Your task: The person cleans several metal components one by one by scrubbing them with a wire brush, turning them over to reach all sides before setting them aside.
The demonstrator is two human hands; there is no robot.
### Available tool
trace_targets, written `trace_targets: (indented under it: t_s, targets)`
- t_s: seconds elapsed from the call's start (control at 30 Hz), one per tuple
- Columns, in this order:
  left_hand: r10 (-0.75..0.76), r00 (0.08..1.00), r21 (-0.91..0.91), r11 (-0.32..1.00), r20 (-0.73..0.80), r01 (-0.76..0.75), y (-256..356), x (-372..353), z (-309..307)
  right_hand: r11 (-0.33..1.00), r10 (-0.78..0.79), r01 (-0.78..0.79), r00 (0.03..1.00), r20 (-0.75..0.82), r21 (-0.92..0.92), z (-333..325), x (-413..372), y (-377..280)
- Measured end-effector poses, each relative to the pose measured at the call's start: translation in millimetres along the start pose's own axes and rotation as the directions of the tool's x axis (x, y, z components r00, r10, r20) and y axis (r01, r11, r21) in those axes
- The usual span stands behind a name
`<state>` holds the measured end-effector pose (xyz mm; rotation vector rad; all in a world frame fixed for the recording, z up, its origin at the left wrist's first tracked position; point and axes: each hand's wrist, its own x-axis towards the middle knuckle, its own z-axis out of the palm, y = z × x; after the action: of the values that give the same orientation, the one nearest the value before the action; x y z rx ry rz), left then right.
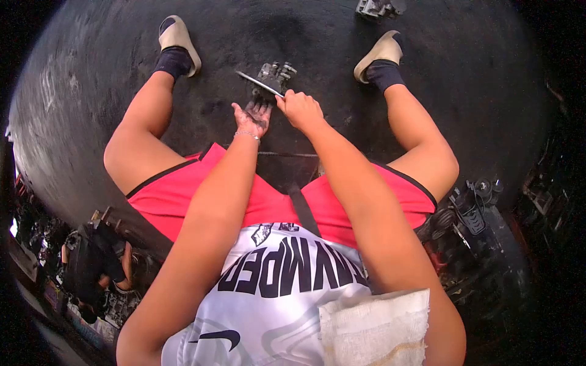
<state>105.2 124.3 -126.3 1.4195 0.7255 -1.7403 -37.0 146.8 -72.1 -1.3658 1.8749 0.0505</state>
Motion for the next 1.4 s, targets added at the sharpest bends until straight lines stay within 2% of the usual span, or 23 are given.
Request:
trace_targets:
  t_s: [0.1,0.13,0.2,0.27,0.37,0.43,0.47,0.5,0.53,0.57,0.63,0.7,0.77,0.8,0.83,0.87,0.9,0.97,1.1,1.17,1.23,1.33,1.4]
  targets:
    - [-0.016,1.0,0.095,0.995,-0.021,0.018,13,-7,-8,0.985,-0.095,0.112,0.987,0.128,-0.132,8,-8,8]
    - [-0.03,0.998,-0.013,0.999,0.063,0.031,13,-11,-7,0.984,-0.101,0.118,0.987,0.123,-0.136,3,-3,10]
    - [-0.026,1.0,0.015,1.0,0.001,0.026,11,-18,-6,0.999,0.03,-0.029,0.999,0.045,-0.018,-1,2,13]
    - [-0.003,0.994,0.082,0.997,-0.11,0.012,11,-17,-8,0.999,0.009,-0.006,0.997,0.07,-0.052,6,-3,10]
    - [0.081,0.992,0.139,0.988,-0.094,-0.067,19,-14,-14,0.995,-0.025,0.035,0.994,0.106,-0.097,5,-3,9]
    - [0.101,0.982,0.158,0.985,-0.16,-0.076,19,-6,-10,0.987,0.126,-0.117,0.989,-0.077,0.114,-1,6,13]
    - [0.147,0.978,0.246,0.963,-0.15,-0.108,18,-3,-9,0.996,0.083,-0.082,0.996,-0.025,0.037,-2,3,14]
    - [0.193,0.972,0.338,0.931,-0.132,-0.139,19,-1,-8,0.996,0.087,-0.085,0.996,-0.027,0.041,-4,1,16]
    - [0.213,0.962,0.571,0.817,-0.171,-0.08,20,1,-4,0.997,0.078,-0.078,0.997,-0.006,-0.014,-11,-1,21]
    - [0.212,0.962,0.571,0.817,-0.17,-0.079,17,5,-3,0.995,0.07,-0.068,0.997,0.021,-0.072,-17,-3,27]
    - [0.215,0.977,0.816,0.562,0.01,-0.132,6,11,5,0.967,0.239,-0.234,0.97,-0.046,0.106,-37,6,34]
    - [0.187,0.974,0.818,0.535,0.127,-0.209,-7,11,11,0.94,0.301,-0.271,0.944,-0.134,0.205,-44,19,40]
    - [0.212,0.96,0.808,0.525,0.181,-0.268,-15,22,3,0.94,0.278,-0.245,0.953,-0.117,0.239,-53,16,36]
    - [0.217,0.961,0.804,0.533,0.17,-0.262,-17,28,-2,0.952,0.129,-0.094,0.986,-0.103,0.291,-54,14,41]
    - [0.326,0.924,0.842,0.426,0.2,-0.332,-17,36,-9,0.936,-0.023,0.056,0.995,-0.096,0.347,-54,10,41]
    - [0.421,0.875,0.873,0.302,0.239,-0.383,-16,34,-10,0.936,-0.022,0.05,0.996,-0.084,0.349,-58,-1,31]
    - [0.418,0.879,0.876,0.303,0.231,-0.374,-15,32,-12,0.964,0.039,-0.036,0.999,-0.004,0.262,-63,-15,20]
    - [0.544,0.779,0.931,-0.01,0.311,-0.364,-9,11,5,0.982,0.129,-0.137,0.989,0.068,0.133,-61,-36,4]
    - [0.59,0.754,0.939,-0.025,0.291,-0.343,-12,4,13,0.987,0.152,-0.156,0.985,0.078,0.046,-38,-32,-12]
    - [0.604,0.768,0.955,0.035,0.214,-0.294,-13,-3,22,0.992,0.121,-0.119,0.992,-0.041,0.05,-26,-7,-10]
    - [0.633,0.73,0.942,0.0,0.259,-0.334,-14,6,21,0.993,0.12,-0.118,0.987,-0.106,0.032,-19,-18,-12]
    - [0.626,0.731,0.944,-0.029,0.273,-0.328,-18,2,11,0.986,0.169,-0.168,0.983,-0.068,0.023,-23,-56,-16]
    - [0.626,0.72,0.937,-0.052,0.301,-0.346,-15,10,12,0.992,0.124,-0.124,0.984,-0.128,0.011,-10,-19,-8]
